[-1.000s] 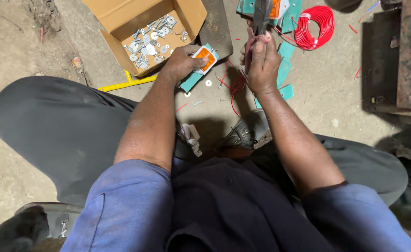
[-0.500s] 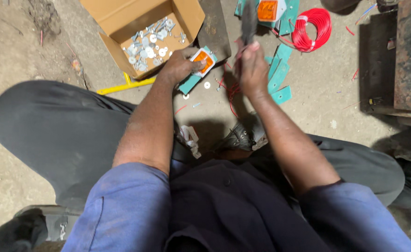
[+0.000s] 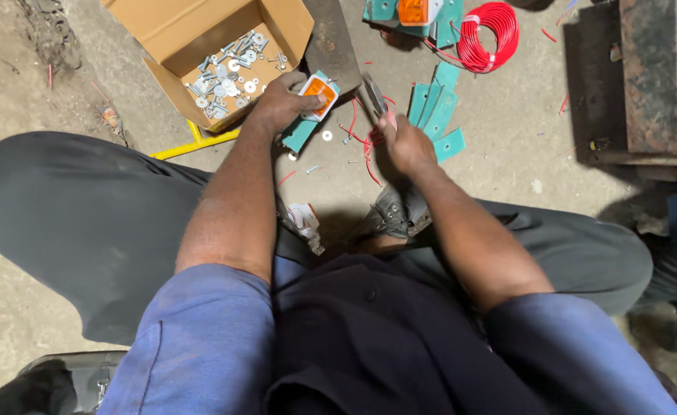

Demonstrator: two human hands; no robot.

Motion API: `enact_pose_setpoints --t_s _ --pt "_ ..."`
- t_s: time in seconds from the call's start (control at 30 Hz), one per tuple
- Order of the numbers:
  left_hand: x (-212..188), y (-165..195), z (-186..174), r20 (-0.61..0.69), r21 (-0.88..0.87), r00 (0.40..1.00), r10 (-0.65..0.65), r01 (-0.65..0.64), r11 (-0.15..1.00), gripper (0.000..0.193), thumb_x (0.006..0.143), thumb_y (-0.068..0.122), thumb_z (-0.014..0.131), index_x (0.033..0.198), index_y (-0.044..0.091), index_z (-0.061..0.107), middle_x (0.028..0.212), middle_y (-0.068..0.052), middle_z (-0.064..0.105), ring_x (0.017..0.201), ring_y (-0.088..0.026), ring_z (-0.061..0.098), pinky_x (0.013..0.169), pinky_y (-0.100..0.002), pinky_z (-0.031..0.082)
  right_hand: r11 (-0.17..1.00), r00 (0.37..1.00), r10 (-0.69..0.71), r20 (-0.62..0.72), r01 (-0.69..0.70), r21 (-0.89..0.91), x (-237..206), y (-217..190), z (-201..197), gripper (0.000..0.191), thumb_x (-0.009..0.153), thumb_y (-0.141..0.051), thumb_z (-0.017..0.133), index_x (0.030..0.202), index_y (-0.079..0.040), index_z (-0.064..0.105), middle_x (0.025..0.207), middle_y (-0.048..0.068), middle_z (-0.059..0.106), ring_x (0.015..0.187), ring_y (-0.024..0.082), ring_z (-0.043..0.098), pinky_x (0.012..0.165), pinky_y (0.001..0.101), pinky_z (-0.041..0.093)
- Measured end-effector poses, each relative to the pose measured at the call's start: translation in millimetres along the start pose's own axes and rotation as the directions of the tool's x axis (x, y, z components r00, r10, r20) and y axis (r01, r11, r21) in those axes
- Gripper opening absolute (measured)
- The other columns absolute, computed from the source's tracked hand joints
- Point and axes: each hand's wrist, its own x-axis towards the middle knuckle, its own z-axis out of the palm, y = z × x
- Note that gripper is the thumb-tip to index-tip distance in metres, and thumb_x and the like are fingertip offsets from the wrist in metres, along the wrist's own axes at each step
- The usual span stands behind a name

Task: The person assembles an orange indicator light onto a teal metal bracket using a screwdriver and pliers. They insert screws and washers, tighten them, and trim excess wire from the assembly.

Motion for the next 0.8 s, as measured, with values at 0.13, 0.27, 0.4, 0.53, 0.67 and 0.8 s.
enact_pose_setpoints --t_s 0.13,0.27,0.4,0.53,0.67,0.8 --pt "-5 0 5 -0.047 -0.044 0.998 0.041 -0.043 0.998 0.084 0.071 0.014 0.085 0.144 0.001 0.045 0.12 -0.012 0.069 0.104 -0.021 0.071 0.09 -0.031 0.06 0.988 0.994 0.106 0.025 -0.102 -0.119 -15 19 18 0.06 0.107 -0.057 0.035 0.121 -0.004 0.058 0.106 0.032 0.069 0.102 0.051 0.065 0.091 0.0598 0.048" --pt "-10 1 8 -0.034 -0.22 0.999 0.037 -0.044 0.974 0.08 0.07 0.013 0.084 0.142 -0.001 0.051 0.117 -0.015 0.073 0.103 -0.022 0.074 0.09 -0.031 0.061 0.971 0.992 0.117 -0.057 -0.126 -0.204 -21 23 22 0.057 0.107 -0.053 0.038 0.123 -0.002 0.057 0.109 0.031 0.069 0.103 0.049 0.066 0.09 0.0598 0.05" --pt "-16 6 8 -0.061 -0.278 0.996 0.063 -0.077 0.957 0.072 0.077 0.014 0.085 0.139 -0.01 0.057 0.115 -0.021 0.073 0.099 -0.025 0.074 0.079 -0.036 0.059 0.95 0.982 0.168 -0.087 -0.185 -0.252 -24 30 20 0.058 0.103 -0.051 0.043 0.13 -0.002 0.054 0.119 0.029 0.062 0.111 0.046 0.061 0.093 0.059 0.046" --pt "-26 16 7 -0.168 -0.392 0.986 -0.014 -0.054 0.918 0.099 0.069 0.015 0.082 0.151 0.012 0.026 0.113 -0.015 0.065 0.087 -0.022 0.076 0.068 -0.04 0.068 0.901 0.971 0.198 -0.133 -0.234 -0.367 -24 34 20 0.054 0.102 -0.05 0.046 0.126 -0.003 0.058 0.128 0.025 0.055 0.122 0.042 0.052 0.098 0.0601 0.041" --pt "-27 22 11 -0.079 -0.497 0.996 0.045 -0.078 0.864 0.09 0.069 0.014 0.084 0.144 0.004 0.034 0.116 -0.021 0.067 0.087 -0.026 0.078 0.072 -0.044 0.064 0.981 0.956 -0.071 -0.286 0.014 -0.195 -10 10 14 0.048 0.099 -0.042 0.053 0.124 -0.001 0.059 0.126 0.024 0.057 0.12 0.04 0.054 0.1 0.0549 0.045" --pt "-23 16 22 -0.068 -0.601 0.996 0.052 -0.083 0.795 0.081 0.075 0.017 0.084 0.142 -0.001 0.042 0.117 -0.021 0.069 0.098 -0.026 0.076 0.078 -0.042 0.068 0.327 0.989 -0.068 0.128 -0.099 0.94 4 -34 -1 0.043 0.108 -0.038 0.048 0.125 0.001 0.058 0.114 0.019 0.065 0.1 0.03 0.067 0.086 0.0441 0.059"
